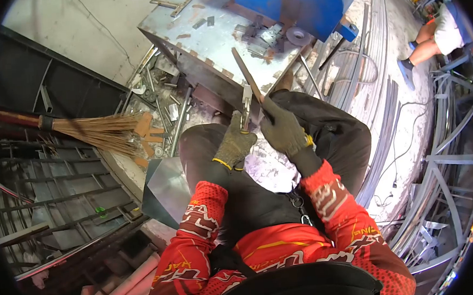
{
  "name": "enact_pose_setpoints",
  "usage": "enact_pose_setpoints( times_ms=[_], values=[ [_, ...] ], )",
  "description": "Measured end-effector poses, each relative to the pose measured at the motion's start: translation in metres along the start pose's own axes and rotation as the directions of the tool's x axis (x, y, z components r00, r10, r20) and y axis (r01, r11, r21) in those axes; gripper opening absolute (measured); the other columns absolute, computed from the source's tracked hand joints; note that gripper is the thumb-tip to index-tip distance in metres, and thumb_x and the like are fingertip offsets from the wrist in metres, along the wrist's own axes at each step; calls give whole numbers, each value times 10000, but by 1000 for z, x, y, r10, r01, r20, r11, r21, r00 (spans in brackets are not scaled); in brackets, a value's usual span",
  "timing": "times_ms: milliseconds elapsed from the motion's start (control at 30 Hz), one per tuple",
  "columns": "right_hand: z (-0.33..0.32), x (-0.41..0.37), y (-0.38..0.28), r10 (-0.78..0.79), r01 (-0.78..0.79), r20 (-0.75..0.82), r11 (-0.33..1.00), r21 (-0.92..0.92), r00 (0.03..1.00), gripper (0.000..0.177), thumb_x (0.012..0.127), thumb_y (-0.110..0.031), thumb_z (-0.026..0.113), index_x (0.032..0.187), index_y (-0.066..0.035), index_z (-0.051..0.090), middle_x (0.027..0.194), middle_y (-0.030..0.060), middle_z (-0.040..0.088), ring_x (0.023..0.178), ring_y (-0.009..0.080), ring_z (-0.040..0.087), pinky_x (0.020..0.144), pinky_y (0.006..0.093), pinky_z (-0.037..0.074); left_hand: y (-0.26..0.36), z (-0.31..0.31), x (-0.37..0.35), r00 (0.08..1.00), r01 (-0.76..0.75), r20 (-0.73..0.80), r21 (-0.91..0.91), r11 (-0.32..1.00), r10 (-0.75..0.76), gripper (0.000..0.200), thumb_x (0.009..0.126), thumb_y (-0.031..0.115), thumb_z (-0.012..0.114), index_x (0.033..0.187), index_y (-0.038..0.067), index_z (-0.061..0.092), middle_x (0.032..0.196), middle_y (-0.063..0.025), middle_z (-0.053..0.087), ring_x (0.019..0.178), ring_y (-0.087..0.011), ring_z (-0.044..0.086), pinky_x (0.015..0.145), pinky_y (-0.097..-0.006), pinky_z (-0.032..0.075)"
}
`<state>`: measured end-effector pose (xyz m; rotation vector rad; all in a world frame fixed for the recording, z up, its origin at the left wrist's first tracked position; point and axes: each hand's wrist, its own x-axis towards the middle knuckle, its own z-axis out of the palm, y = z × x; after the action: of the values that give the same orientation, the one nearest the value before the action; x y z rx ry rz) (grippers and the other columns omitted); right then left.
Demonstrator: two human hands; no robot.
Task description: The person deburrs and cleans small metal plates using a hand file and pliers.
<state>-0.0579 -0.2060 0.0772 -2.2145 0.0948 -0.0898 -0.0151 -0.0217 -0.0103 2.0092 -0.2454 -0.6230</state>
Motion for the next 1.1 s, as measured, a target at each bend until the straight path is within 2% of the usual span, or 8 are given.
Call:
enact_pose_setpoints(
  times_ms=[133,200,433,500,733,867,967,1100],
  values=[
    [2,-69,14,-110,106,-78,993,-49,991,672,893,-160,594,1557,-124,497,1068,331,707,970,510,702,835,570,565,-15,6,-3,1000,0,-20,-148,989,-3,995,852,113,740,1641,-122,180,1426,-327,573,1179,-309,656,979,-351,548],
    [1,-80,13,-90,94,-76,995,43,993,694,886,-157,605,1570,-141,491,1017,327,709,949,498,712,818,578,558,-26,11,1,970,-192,-110,211,959,218,716,923,106,671,1533,-96,354,1381,-235,586,1378,-383,518,1212,-430,380],
    [11,25,8,-69,70,-21,997,34,997,633,919,-131,645,1533,-54,511,1134,352,693,1078,523,666,898,533,557,-20,5,0,990,-109,-84,2,994,109,776,914,125,674,1568,-94,320,1421,-248,560,1334,-389,543,1180,-426,420],
    [0,7,-10,-7,7,8,1000,5,1000,633,922,-132,641,1536,-56,509,1143,346,695,1081,520,669,898,532,560,-25,5,6,990,-129,-51,97,987,134,1007,854,132,747,1632,-139,167,1585,-353,433,1389,-376,557,1106,-364,488],
    [7,-82,10,-65,65,-60,998,-1,996,665,922,-162,631,1565,-106,471,1025,298,713,975,497,691,827,566,559,-2,6,-8,999,34,-26,-126,991,-38,1023,854,138,751,1643,-127,157,1516,-312,509,1119,-273,666,923,-334,569],
    [15,-5,-10,-41,37,-43,996,-82,998,648,923,-177,626,1553,-139,479,905,278,706,848,490,696,747,592,549,-4,5,-1,999,37,13,-33,999,-36,982,882,133,732,1637,-130,161,1562,-349,460,1334,-343,596,1049,-358,523],
    [25,21,-6,-135,122,-97,984,-126,986,635,922,-185,632,1536,-134,478,877,288,692,825,496,688,720,601,542,-30,10,9,975,-214,4,269,939,221,969,886,129,733,1622,-143,164,1614,-361,387,1540,-428,377,1257,-388,342],
    [4,-38,-9,-51,50,-11,991,-126,999,642,908,-167,632,1531,-114,486,860,265,686,811,488,687,707,592,543,-22,11,5,994,-96,-45,78,992,100,956,877,141,732,1618,-140,198,1641,-357,353,1566,-442,323,1274,-398,315]
  ],
)
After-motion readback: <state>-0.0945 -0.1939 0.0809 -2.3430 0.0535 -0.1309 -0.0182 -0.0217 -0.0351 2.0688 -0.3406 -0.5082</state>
